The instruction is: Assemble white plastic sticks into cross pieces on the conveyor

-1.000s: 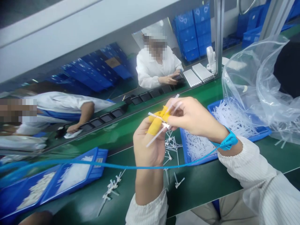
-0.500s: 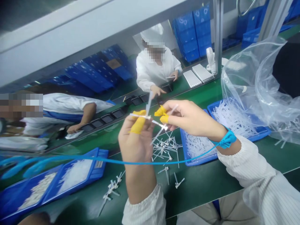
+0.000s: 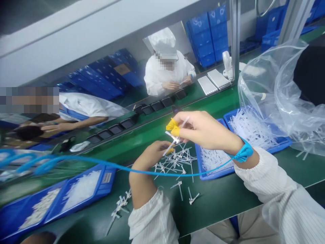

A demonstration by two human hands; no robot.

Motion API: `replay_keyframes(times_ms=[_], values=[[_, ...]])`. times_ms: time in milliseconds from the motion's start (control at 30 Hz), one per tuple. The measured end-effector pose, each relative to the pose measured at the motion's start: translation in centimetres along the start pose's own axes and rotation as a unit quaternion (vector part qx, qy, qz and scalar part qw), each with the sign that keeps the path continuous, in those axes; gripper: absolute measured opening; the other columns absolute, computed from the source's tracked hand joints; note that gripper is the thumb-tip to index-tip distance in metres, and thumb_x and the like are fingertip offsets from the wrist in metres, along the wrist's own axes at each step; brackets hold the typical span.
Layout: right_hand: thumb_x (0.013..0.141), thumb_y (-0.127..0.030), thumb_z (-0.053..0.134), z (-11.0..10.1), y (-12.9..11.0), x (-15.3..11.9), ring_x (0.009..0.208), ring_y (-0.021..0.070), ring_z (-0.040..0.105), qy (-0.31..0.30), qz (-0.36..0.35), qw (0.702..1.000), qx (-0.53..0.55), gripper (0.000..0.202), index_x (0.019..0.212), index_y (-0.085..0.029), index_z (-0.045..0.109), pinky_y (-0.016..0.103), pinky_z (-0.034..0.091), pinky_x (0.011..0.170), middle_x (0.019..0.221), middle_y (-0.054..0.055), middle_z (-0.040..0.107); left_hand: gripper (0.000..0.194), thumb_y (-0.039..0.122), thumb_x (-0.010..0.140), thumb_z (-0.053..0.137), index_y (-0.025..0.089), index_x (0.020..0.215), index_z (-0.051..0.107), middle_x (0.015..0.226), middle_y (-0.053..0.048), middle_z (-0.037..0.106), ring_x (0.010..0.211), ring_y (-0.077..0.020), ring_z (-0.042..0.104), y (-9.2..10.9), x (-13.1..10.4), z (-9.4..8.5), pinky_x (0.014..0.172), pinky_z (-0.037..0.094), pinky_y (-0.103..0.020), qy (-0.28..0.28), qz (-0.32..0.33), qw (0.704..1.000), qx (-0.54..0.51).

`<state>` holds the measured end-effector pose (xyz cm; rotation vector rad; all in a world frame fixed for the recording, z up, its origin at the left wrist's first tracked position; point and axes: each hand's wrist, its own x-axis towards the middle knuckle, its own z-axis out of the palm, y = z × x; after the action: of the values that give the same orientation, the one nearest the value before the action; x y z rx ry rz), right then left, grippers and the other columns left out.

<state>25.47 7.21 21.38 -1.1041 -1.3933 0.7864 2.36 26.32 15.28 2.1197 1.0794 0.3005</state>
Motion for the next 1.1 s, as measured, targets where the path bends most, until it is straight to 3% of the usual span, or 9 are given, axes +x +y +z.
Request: replay_keyframes(times_ms=[67, 133, 233, 300, 400, 567, 700, 800, 1100], values=[[0.101, -0.026, 0.073, 0.0, -0.1, 0.0, 0.078, 0.0161, 0.078, 0.004, -0.006, 1.0, 0.01, 0.009, 0.104, -0.019, 0.076, 0.029, 0.061, 0.075, 0.088, 0.001, 0.08, 0.025, 0.042, 0.074, 0.092, 0.022, 0.086, 0.084, 0.095, -0.011, 0.081, 0.094, -0.0308, 0.074, 0.8, -0.7, -0.2, 0.084, 0.06, -0.039, 0.104, 0.05, 0.993, -0.019], [0.1, -0.026, 0.073, 0.1, 0.0, 0.0, 0.078, 0.0163, 0.077, 0.013, -0.007, 1.0, 0.02, 0.008, 0.102, -0.019, 0.076, 0.029, 0.062, 0.076, 0.087, 0.0, 0.079, 0.034, 0.054, 0.09, 0.083, 0.022, 0.1, 0.086, 0.105, -0.012, 0.081, 0.098, -0.0283, 0.075, 2.4, -1.9, 0.1, 0.086, 0.063, -0.038, 0.173, 0.112, 0.972, -0.114], [0.099, -0.026, 0.074, 0.3, 0.2, 0.1, 0.08, 0.0173, 0.077, 0.035, -0.011, 0.998, 0.051, 0.008, 0.101, -0.019, 0.076, 0.03, 0.063, 0.076, 0.088, 0.001, 0.079, 0.046, 0.066, 0.095, 0.08, 0.022, 0.11, 0.083, 0.099, -0.009, 0.08, 0.081, -0.0217, 0.077, 5.7, -3.8, 1.7, 0.075, 0.067, -0.034, 0.124, 0.161, 0.926, -0.319], [0.098, -0.026, 0.074, 0.5, 0.3, 0.1, 0.083, 0.0183, 0.076, 0.056, -0.018, 0.996, 0.064, 0.008, 0.101, -0.019, 0.078, 0.03, 0.063, 0.076, 0.092, 0.002, 0.08, 0.042, 0.053, 0.085, 0.096, 0.022, 0.111, 0.082, 0.099, -0.007, 0.08, 0.077, -0.0183, 0.077, 7.6, -4.6, 3.2, 0.074, 0.068, -0.03, 0.092, 0.166, 0.908, -0.373], [0.097, -0.024, 0.074, 0.5, 0.2, 0.1, 0.086, 0.0192, 0.076, 0.087, -0.036, 0.994, 0.051, 0.008, 0.1, -0.019, 0.08, 0.03, 0.063, 0.077, 0.095, 0.003, 0.081, 0.04, 0.042, 0.08, 0.102, 0.021, 0.107, 0.081, 0.098, -0.005, 0.08, 0.078, -0.0157, 0.079, 9.4, -4.9, 4.8, 0.074, 0.07, -0.026, 0.102, 0.167, 0.886, -0.421], [0.097, -0.022, 0.078, 0.5, -0.1, -0.1, 0.097, 0.0211, 0.078, 0.08, -0.06, 0.994, 0.044, 0.007, 0.1, -0.02, 0.083, 0.032, 0.065, 0.085, 0.103, 0.003, 0.083, 0.039, 0.043, 0.08, 0.102, 0.021, 0.103, 0.081, 0.092, -0.004, 0.081, 0.076, -0.0143, 0.08, 10.2, -4.9, 5.5, 0.071, 0.069, -0.021, 0.112, 0.157, 0.862, -0.469], [0.097, -0.022, 0.078, 0.6, -0.2, -0.2, 0.107, 0.0227, 0.078, 0.096, -0.062, 0.992, 0.05, 0.019, 0.116, -0.022, 0.083, 0.034, 0.067, 0.091, 0.112, 0.004, 0.082, 0.037, 0.041, 0.079, 0.103, 0.021, 0.098, 0.08, 0.097, -0.004, 0.083, 0.076, -0.0134, 0.08, 10.5, -4.9, 5.8, 0.07, 0.069, -0.021, 0.137, 0.159, 0.856, -0.472], [0.096, -0.024, 0.081, 0.7, -0.3, -0.2, 0.106, 0.0235, 0.078, 0.106, -0.05, 0.992, 0.052, 0.029, 0.124, -0.022, 0.081, 0.034, 0.068, 0.089, 0.109, 0.005, 0.08, 0.037, 0.041, 0.078, 0.103, 0.02, 0.096, 0.079, 0.096, -0.003, 0.082, 0.075, -0.0145, 0.081, 10.5, -4.8, 6.0, 0.071, 0.071, -0.023, 0.154, 0.158, 0.854, -0.472], [0.097, -0.024, 0.08, 0.8, 0.1, -0.1, 0.102, 0.0217, 0.08, 0.096, -0.085, 0.99, 0.052, 0.026, 0.122, -0.018, 0.078, 0.032, 0.07, 0.086, 0.107, 0.005, 0.081, 0.035, 0.038, 0.078, 0.104, 0.019, 0.094, 0.08, 0.095, -0.002, 0.081, 0.076, -0.0122, 0.081, 10.2, -4.5, 6.3, 0.07, 0.07, -0.019, 0.182, 0.182, 0.842, -0.474]])
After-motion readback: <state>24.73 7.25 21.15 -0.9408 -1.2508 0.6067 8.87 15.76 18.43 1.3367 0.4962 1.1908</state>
